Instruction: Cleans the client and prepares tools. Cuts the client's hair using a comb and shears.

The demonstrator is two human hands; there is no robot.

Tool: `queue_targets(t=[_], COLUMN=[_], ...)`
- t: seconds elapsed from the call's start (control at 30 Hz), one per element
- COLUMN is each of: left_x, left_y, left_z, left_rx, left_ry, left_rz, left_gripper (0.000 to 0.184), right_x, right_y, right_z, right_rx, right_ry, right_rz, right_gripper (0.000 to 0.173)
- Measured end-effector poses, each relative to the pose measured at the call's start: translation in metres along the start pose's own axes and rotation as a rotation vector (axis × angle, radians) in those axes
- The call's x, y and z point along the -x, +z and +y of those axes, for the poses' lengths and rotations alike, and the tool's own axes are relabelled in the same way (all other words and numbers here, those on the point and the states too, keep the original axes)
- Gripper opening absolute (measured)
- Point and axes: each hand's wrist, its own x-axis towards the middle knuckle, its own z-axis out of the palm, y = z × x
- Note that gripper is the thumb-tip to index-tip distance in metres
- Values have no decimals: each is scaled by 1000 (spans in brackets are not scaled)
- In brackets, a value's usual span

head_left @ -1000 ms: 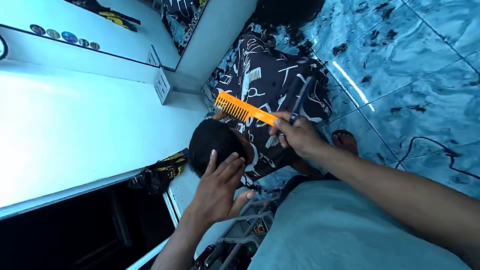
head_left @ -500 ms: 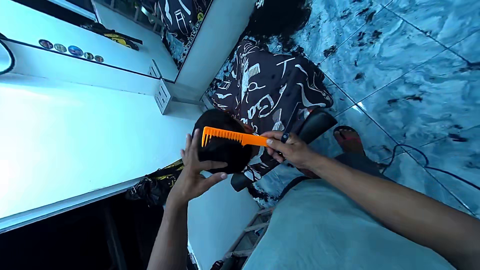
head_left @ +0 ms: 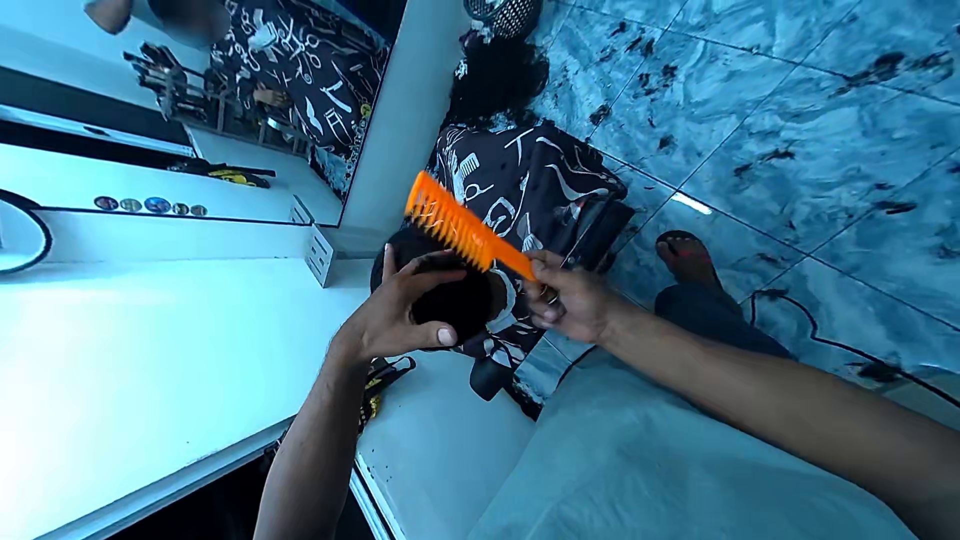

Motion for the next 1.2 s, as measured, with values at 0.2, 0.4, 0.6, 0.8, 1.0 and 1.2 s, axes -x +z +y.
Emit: queue_targets(t=[0.2,0.4,0.6,0.8,1.0,1.2], left_x=[2,6,11,11,10,9], left_y=[10,11,11,14,14,13], left_z=[-4,-4,3,3,5,9], left_rx=[186,194,217,240,241,255], left_ry=[-81,-107,-107,-105,-115,-114], left_rz=[72,73,127,166,158,183], left_gripper=[52,52,43,41,45,42], right_x=[19,5,-36,-42,-42,-44], right_y=[-8,-22,15,6,3,3], right_z=[-3,-34,-75,-82,-81,-79], right_rx=[664,1065,1542,1555,1528,1529], right_ry=[119,149,-268,-322,-325,-354], right_rz=[145,-109,-370,-423,-402,-397], right_gripper=[33,47,44,39,39,38])
